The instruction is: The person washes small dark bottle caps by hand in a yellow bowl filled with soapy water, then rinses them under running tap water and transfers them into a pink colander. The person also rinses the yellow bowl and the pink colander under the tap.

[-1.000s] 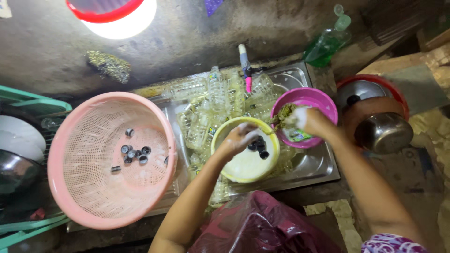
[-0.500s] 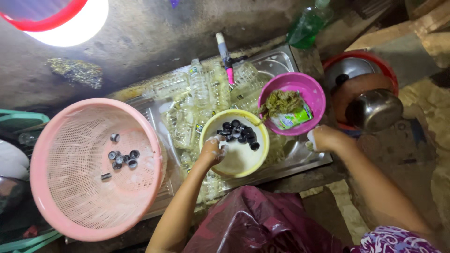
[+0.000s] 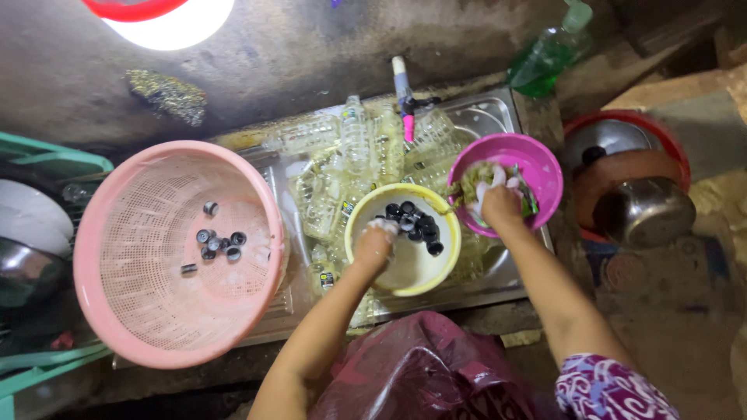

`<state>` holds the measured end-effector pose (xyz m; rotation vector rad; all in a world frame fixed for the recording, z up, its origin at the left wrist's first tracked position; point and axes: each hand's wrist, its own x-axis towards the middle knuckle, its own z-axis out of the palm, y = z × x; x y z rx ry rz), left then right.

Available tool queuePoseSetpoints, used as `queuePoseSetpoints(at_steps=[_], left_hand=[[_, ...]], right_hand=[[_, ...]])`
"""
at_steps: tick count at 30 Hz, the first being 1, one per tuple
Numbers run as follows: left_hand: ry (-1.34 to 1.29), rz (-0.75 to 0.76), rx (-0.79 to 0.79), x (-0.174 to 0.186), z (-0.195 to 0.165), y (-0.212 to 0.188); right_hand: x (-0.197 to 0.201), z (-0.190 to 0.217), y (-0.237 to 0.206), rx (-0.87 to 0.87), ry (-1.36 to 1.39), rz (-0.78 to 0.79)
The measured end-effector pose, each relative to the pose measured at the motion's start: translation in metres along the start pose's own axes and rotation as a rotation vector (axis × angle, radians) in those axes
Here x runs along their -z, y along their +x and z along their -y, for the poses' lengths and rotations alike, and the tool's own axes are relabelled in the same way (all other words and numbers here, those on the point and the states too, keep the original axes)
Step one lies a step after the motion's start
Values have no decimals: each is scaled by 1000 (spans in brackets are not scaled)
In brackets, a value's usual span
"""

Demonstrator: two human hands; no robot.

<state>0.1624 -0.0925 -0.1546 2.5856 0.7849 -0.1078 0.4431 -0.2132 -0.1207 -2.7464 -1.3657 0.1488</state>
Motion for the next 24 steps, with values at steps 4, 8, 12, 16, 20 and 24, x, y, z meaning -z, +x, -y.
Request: queuePoseSetpoints(at_steps=[4,8,12,16,20,24], left_hand=[[69,-156,-173,5,-18,5],[309,-47,-233,9,-41,23],[403,-75,-296,5,-49,38],[205,-91,-267,6,-45,41],[-967,-31,289,27,-49,45],[-2352,146,464,44,-43,43]], right_hand=[[0,-15,8,-165,316,-24],[25,-39,5,-218,1073,-69],[101,-43,-31,-289,1812,85],[155,-5,-60,-132,2072,34],[150,46,-59,408,1658,-88],[97,129,-61,144,1540,-304]])
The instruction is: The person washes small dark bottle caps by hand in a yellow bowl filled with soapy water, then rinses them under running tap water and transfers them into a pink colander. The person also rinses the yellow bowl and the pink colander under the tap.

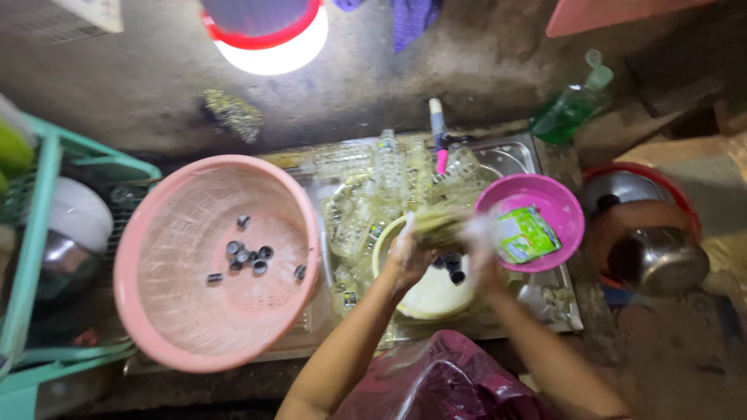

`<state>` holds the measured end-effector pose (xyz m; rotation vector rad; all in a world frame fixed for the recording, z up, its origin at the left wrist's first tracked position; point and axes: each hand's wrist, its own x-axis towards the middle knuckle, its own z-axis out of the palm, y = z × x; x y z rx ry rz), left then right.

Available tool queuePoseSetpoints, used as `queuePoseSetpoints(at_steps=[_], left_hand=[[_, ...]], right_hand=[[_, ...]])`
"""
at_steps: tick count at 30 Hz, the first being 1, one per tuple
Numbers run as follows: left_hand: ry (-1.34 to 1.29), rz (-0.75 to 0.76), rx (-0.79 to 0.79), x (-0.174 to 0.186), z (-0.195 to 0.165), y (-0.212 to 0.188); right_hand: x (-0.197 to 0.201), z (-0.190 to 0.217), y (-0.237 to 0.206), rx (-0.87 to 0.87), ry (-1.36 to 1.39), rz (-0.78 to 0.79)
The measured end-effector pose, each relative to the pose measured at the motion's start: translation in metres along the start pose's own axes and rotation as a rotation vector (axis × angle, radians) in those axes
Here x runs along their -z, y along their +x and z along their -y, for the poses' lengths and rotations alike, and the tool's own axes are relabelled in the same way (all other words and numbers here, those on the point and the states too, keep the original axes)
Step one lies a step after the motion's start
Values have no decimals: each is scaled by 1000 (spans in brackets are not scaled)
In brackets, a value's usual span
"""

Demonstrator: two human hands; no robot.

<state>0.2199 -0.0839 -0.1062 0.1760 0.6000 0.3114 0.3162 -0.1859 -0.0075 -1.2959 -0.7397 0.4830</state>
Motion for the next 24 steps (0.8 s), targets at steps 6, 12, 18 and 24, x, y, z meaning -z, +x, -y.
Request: queuePoseSetpoints(at_steps=[6,12,18,24], left_hand=[[0,-89,-242,21,5,-4],[426,4,-466,-1,-10,-29],[783,-79,-599,-8,-12,-48],[-155,-212,-258,10,-37,-31]], right_hand=[[-54,-46,4,258,-496,67],[-41,-72,34,-105,-133,-80],[-44,-16,12,529,-729,86],[-49,41,-2,593,-660,206]])
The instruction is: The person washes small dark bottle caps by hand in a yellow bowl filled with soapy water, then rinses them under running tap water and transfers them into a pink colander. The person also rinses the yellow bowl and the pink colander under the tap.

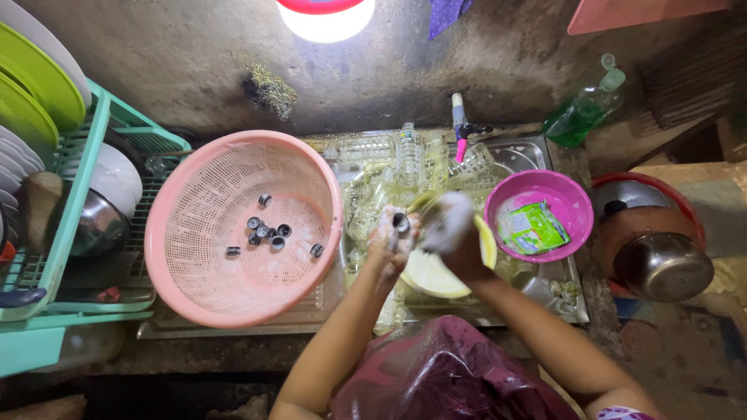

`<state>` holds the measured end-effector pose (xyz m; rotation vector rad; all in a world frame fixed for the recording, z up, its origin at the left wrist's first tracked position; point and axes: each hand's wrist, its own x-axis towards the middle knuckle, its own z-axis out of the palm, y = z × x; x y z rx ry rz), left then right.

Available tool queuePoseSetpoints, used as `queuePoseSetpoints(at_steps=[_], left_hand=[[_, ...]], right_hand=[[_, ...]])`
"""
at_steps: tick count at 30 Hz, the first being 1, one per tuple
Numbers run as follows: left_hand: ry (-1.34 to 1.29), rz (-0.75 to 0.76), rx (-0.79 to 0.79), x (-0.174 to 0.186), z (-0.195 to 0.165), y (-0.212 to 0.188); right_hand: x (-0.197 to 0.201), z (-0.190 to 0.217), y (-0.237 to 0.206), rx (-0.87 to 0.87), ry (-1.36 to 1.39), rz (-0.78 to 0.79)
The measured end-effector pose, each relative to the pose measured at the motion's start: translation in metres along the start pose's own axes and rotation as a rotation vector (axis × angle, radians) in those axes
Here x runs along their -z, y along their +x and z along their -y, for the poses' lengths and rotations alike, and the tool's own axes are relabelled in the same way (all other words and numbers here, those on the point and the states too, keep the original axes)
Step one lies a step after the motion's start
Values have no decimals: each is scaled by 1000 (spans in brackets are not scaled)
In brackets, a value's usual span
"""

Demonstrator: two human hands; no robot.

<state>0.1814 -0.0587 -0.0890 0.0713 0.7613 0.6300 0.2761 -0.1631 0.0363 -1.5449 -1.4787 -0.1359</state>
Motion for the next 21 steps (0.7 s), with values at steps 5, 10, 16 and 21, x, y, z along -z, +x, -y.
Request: queuePoseSetpoints(at_steps=[5,10,16,21], left_hand=[[509,286,-525,5,3,-26],[592,348,-616,1,-10,-44],[321,-184,-377,2,-49,-26],[1109,-583,-866,63,-137,-47]], right_hand=[[-12,17,-10,118,-59,125],[-14,9,10,-665,768,374],[-25,-29,17,-1043,1137,372],[-57,-79,-48,-269,-301,713]])
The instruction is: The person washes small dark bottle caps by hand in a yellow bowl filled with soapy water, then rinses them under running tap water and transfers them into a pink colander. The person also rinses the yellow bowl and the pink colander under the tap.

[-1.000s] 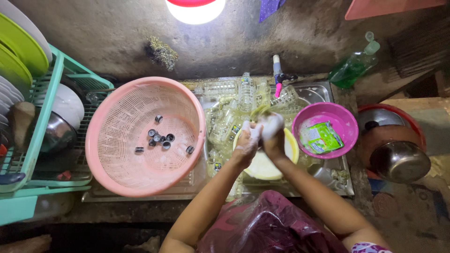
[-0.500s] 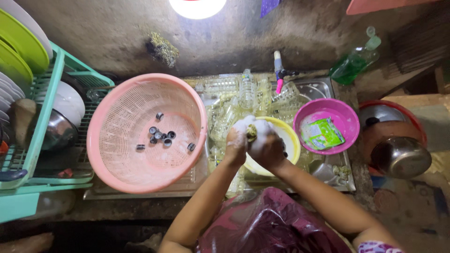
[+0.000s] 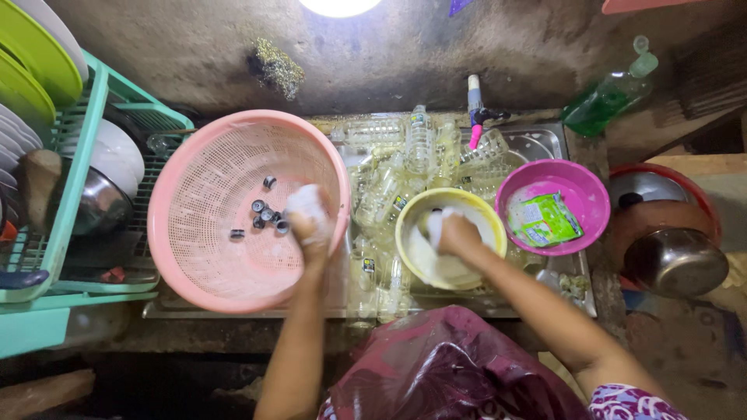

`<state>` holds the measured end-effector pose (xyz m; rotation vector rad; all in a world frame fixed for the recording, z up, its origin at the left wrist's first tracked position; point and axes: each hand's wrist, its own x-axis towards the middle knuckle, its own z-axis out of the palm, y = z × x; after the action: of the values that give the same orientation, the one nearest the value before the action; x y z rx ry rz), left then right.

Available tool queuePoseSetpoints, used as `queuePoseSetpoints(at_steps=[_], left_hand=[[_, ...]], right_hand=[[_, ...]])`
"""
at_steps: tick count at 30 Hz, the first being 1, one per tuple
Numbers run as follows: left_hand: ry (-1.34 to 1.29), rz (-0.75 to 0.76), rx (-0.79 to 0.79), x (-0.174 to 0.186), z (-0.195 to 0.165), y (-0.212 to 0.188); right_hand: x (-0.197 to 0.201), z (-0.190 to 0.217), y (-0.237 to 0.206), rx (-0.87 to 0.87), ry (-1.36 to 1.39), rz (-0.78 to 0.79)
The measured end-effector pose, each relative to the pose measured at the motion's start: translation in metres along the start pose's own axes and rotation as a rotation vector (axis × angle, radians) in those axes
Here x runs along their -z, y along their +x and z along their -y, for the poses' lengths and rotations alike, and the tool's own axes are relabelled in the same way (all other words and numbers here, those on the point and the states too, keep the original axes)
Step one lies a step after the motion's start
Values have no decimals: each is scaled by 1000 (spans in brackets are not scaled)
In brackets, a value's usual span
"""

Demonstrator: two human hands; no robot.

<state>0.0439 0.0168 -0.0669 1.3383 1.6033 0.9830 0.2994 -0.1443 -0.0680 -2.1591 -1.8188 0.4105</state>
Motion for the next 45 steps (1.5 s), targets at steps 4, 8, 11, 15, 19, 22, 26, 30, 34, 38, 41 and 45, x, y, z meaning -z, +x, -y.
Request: queuePoseSetpoints(at_steps=[4,8,11,15,19,22,26,30,34,38,41,45], left_hand=[[675,3,110,50,14,16],[706,-67,-169,33,-3,-8],[424,-26,-565,1,-19,-39],[124,293,-602,-55,-25,-75],[103,437,-668,-115,-10,-97],[168,466,-583,-143,0,-102],[-179,740,205,-137,-1,-77],[-567,939,364,-119,5,-68],[258,498,-1121,-120,9,-85],[-386,756,-137,-130,-4,-87],[-751,694,618,-129,-16,-87],[-774,746,688,-127,-18,-105]], right_hand=[[-61,-18,-15,88,-427,24],[-62,-33,-9,-36,-328,17],[-45,-43,-2,-183,-104,-52],[-8,-43,7,-385,626,-29],[12,-19,3,-397,1054,-49],[15,9,-4,-357,1163,-130],[29,45,-26,167,415,-554],[53,67,-35,420,405,-479],[55,61,-29,-468,1282,20],[42,15,-24,-285,1566,49],[30,-9,-21,-19,757,-395],[22,-1,-21,193,243,-660]])
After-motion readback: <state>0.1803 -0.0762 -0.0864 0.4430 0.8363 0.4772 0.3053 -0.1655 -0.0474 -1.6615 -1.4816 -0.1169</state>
